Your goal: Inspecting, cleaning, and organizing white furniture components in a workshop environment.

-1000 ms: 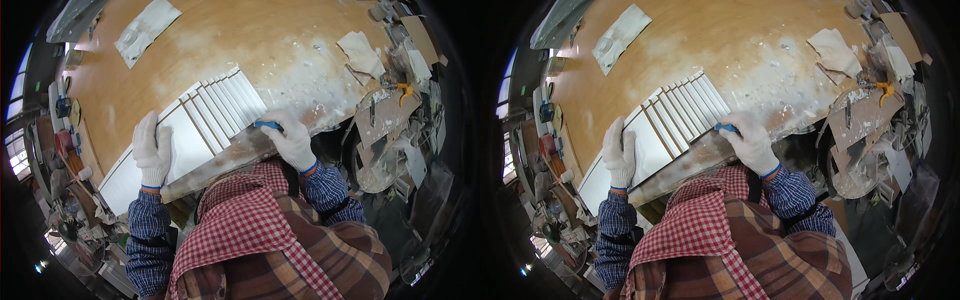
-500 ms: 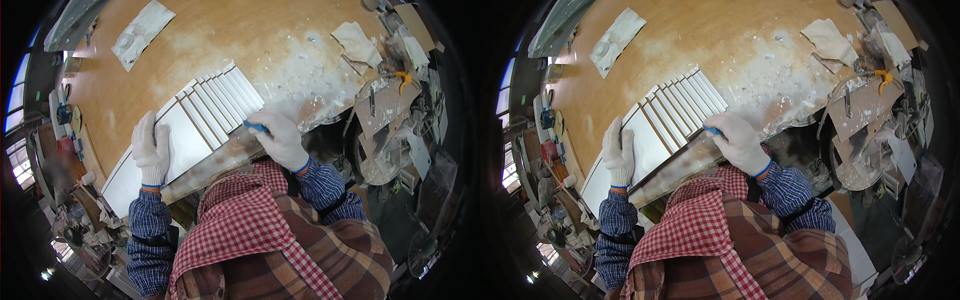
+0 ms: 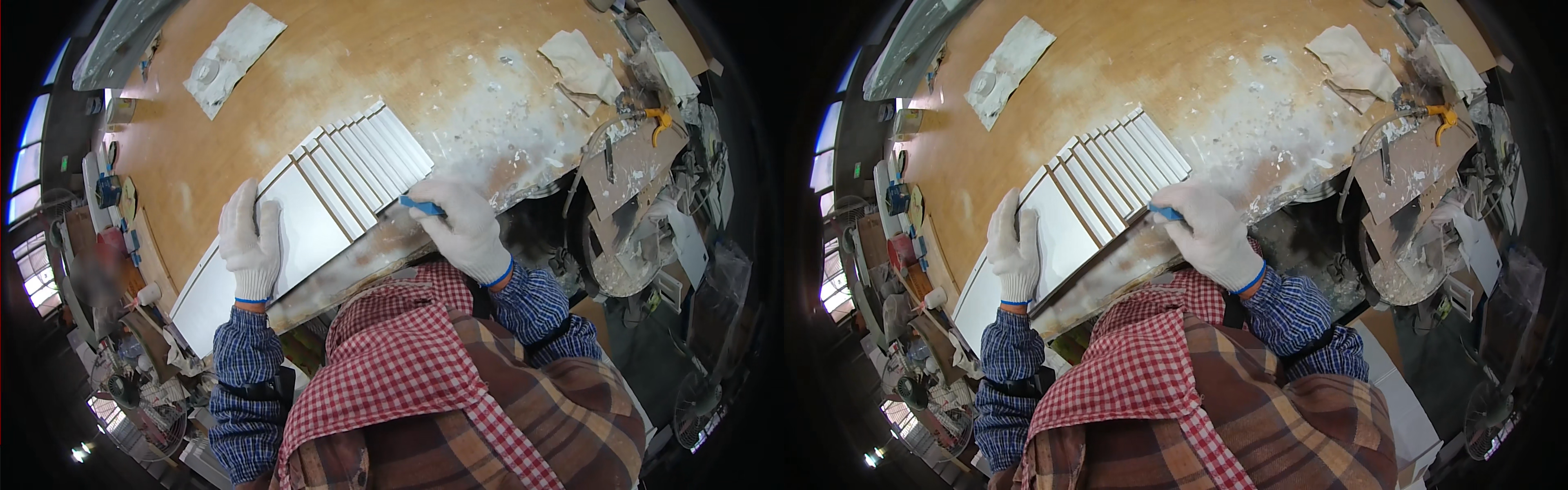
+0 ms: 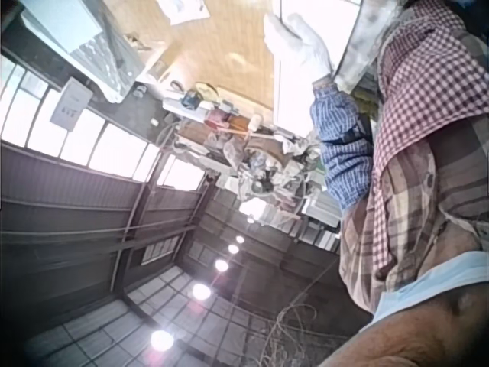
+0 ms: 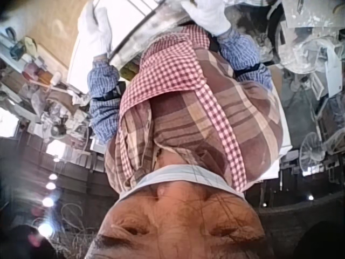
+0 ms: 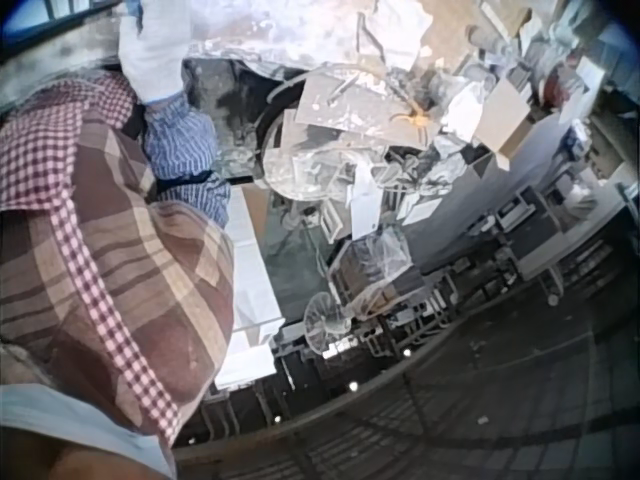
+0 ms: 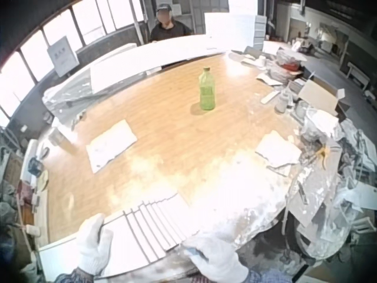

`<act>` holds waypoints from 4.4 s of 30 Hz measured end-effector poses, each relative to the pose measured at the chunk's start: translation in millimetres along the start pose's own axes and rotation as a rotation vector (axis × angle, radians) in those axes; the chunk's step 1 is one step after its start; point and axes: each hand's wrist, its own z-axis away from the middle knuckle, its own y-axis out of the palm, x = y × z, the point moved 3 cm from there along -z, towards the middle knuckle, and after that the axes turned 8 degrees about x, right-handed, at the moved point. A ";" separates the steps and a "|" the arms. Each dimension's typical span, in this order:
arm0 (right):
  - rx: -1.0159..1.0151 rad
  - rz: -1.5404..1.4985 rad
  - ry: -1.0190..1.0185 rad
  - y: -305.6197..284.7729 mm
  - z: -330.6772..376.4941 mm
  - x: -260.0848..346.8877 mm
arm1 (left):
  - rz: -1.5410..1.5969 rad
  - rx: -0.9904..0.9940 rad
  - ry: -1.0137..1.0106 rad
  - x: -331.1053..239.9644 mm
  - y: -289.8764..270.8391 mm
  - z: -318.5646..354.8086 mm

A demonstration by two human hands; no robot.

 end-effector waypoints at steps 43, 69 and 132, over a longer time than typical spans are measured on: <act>0.092 0.057 -0.062 9.3 -1.6 29.9 | -0.041 0.019 -0.026 2.2 -0.2 -0.7; -0.018 -0.053 0.058 -20.0 31.0 12.6 | -0.026 0.085 -0.037 -2.2 -1.8 -1.0; 0.276 0.171 -0.058 -9.5 -186.0 -102.0 | -0.015 0.215 -0.068 -3.8 -7.6 -8.8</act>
